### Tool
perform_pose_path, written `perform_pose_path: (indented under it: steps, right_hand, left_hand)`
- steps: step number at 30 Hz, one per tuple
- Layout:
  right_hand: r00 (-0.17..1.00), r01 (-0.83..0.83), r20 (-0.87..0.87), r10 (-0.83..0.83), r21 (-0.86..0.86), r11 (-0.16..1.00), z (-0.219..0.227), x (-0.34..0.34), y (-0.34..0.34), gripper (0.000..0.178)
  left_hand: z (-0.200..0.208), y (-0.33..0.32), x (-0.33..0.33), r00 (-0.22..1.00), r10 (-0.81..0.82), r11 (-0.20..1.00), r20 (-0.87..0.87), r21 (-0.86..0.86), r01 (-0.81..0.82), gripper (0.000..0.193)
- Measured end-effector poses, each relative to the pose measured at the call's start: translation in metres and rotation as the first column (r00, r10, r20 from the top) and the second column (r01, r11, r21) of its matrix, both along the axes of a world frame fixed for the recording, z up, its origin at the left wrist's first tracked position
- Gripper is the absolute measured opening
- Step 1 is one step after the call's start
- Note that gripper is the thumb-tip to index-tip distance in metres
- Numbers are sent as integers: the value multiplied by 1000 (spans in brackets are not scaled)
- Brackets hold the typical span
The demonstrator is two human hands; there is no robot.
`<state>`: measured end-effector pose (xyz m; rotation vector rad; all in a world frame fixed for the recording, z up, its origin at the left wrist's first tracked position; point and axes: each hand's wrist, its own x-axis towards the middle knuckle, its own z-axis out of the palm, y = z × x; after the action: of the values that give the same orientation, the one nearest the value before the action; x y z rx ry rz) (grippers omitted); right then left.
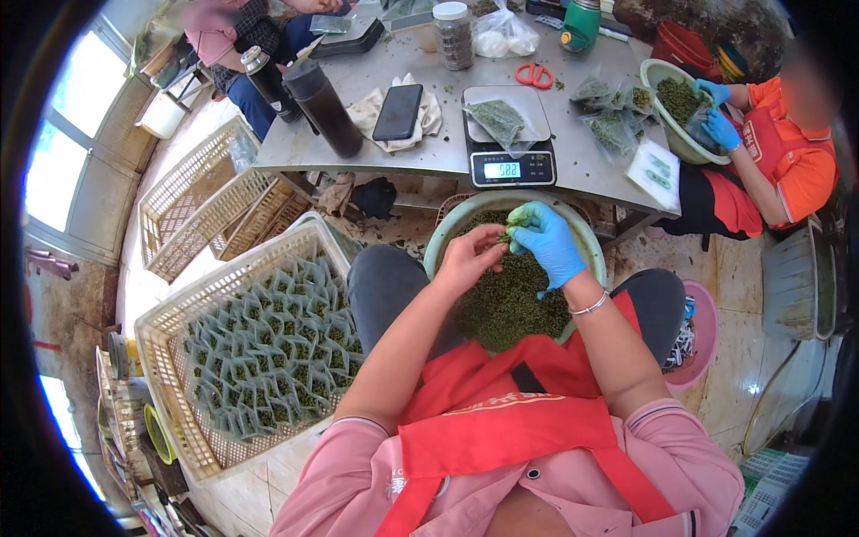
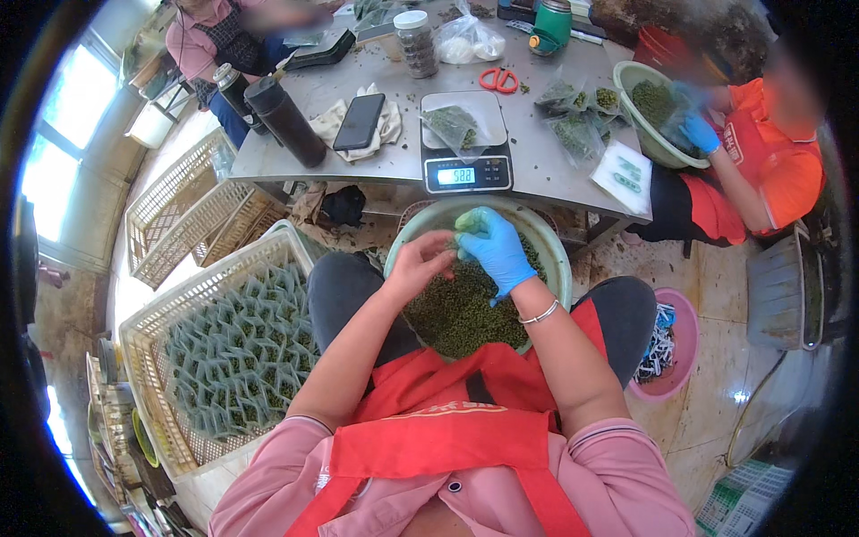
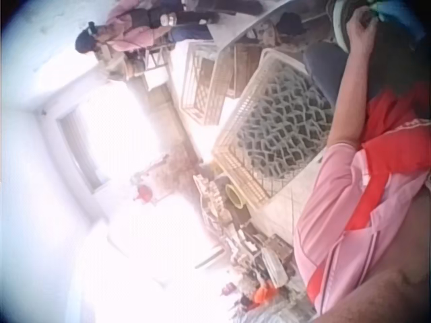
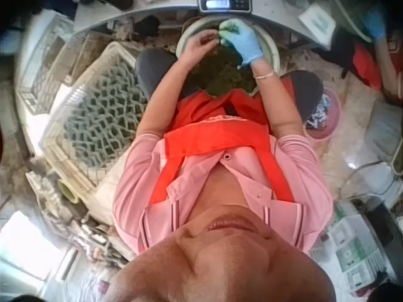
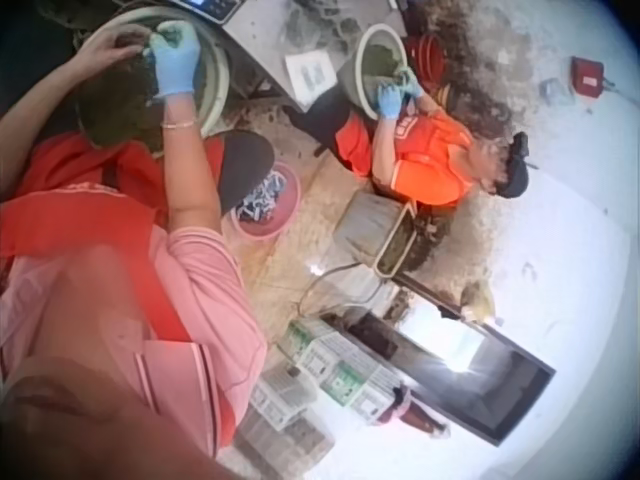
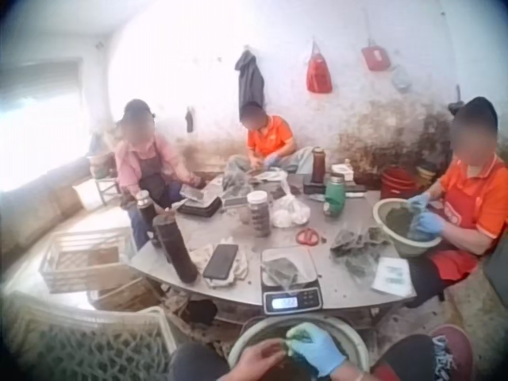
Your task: The person scoops green tea leaves from a large bowl into small transparent bags, weighs each bag on a digital scale, and places the filled bags into a plastic crate. The process is repeated continuously with other workers visible in the background performing similar tasks.
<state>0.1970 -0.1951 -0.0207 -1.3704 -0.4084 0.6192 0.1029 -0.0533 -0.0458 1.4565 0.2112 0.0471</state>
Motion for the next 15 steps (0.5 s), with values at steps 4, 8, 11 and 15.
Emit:
perform_pose_path:
  steps: [4,8,11,15]
  right_hand:
    - [914,54,-406,-4,110,992,-2,-2,-10,15]
    - [782,149,-623,7,198,969,-12,-7,-19,14]
    - [820,254,-564,-93,213,943,-2,1,-29,13]
    - [891,144,-448,-74,125,982,3,6,-37,13]
  left_hand:
    - [-1,5,-4,1000,-30,998,0,-46,30,27]
    - [10,13,-11,982,-154,866,-110,463,187,24]
    - [4,11,-20,984,-177,490,-34,864,118,23]
    - [8,17,-16,997,9,724,-75,688,45,25]
